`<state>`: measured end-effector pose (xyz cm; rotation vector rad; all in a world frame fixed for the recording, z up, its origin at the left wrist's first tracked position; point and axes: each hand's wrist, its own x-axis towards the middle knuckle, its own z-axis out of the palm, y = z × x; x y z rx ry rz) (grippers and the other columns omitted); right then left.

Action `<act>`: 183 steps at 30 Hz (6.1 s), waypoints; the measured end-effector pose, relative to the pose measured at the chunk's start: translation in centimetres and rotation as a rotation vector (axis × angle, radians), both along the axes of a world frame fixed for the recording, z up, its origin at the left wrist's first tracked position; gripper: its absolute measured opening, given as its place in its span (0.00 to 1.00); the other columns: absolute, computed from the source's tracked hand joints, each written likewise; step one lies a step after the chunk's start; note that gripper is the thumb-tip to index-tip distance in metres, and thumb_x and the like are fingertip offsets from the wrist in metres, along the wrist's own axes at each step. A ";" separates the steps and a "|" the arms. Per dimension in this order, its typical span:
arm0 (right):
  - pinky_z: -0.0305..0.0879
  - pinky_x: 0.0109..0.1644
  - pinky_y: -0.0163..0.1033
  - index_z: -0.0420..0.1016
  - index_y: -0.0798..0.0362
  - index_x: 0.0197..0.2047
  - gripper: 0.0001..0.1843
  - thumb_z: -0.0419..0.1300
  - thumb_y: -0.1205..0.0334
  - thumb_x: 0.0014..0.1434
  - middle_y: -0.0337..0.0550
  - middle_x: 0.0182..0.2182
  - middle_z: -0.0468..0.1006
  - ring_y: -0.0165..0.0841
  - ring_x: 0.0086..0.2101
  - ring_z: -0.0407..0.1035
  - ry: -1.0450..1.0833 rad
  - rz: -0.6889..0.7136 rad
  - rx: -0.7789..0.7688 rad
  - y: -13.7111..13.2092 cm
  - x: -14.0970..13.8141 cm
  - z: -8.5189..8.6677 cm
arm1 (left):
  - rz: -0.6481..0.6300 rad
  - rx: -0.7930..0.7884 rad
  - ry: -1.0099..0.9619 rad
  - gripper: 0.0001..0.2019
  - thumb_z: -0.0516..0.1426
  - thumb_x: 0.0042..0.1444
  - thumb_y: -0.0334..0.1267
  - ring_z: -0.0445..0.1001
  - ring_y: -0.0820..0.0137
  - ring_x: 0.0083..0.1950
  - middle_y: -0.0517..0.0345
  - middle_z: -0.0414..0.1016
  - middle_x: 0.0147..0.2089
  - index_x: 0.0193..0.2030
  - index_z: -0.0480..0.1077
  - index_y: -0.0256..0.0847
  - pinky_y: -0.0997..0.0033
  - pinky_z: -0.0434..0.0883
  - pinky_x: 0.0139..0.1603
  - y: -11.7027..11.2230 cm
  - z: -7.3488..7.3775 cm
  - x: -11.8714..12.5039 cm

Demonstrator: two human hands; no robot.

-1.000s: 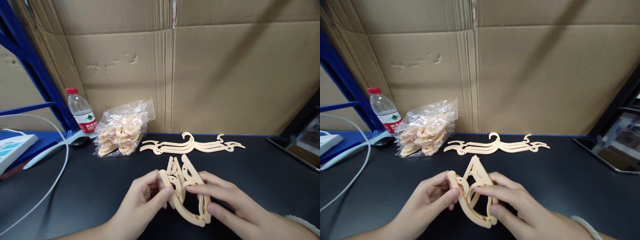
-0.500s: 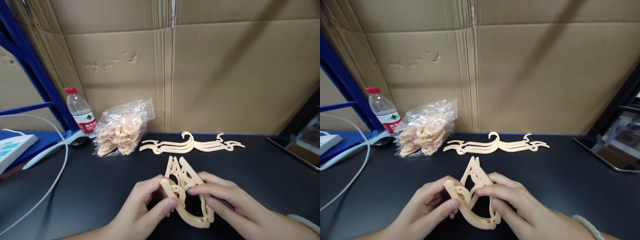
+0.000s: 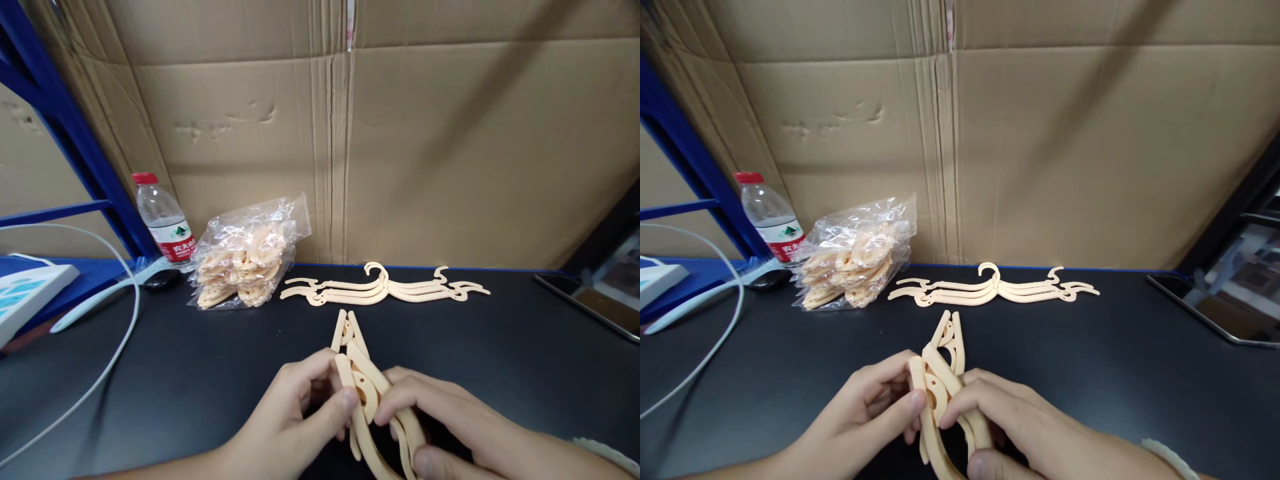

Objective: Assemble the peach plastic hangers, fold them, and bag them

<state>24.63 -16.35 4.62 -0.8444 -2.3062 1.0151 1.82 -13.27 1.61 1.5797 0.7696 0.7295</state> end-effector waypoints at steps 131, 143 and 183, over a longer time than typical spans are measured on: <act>0.72 0.30 0.34 0.72 0.47 0.42 0.04 0.58 0.59 0.65 0.39 0.35 0.80 0.34 0.32 0.77 -0.010 -0.607 0.663 7.0 6.0 -4.4 | 0.345 0.256 -0.056 0.30 0.55 0.64 0.43 0.75 0.68 0.44 0.56 0.69 0.56 0.70 0.48 0.58 0.68 0.71 0.51 2.3 -1.3 -2.3; 0.68 0.43 0.43 0.72 0.56 0.47 0.08 0.53 0.68 0.68 0.49 0.39 0.77 0.39 0.40 0.72 -0.251 -0.473 1.051 6.9 6.3 -3.5 | 0.286 0.206 -0.008 0.11 0.52 0.66 0.44 0.70 0.72 0.29 0.60 0.75 0.33 0.47 0.71 0.42 0.75 0.70 0.31 3.2 -1.0 -2.3; 0.74 0.36 0.43 0.73 0.57 0.46 0.09 0.55 0.73 0.65 0.63 0.61 0.64 0.37 0.35 0.76 -0.390 -0.609 1.212 6.2 5.8 -3.9 | 0.292 0.091 -0.127 0.12 0.53 0.65 0.45 0.68 0.72 0.30 0.57 0.75 0.34 0.39 0.72 0.39 0.74 0.68 0.33 3.7 -1.3 -2.4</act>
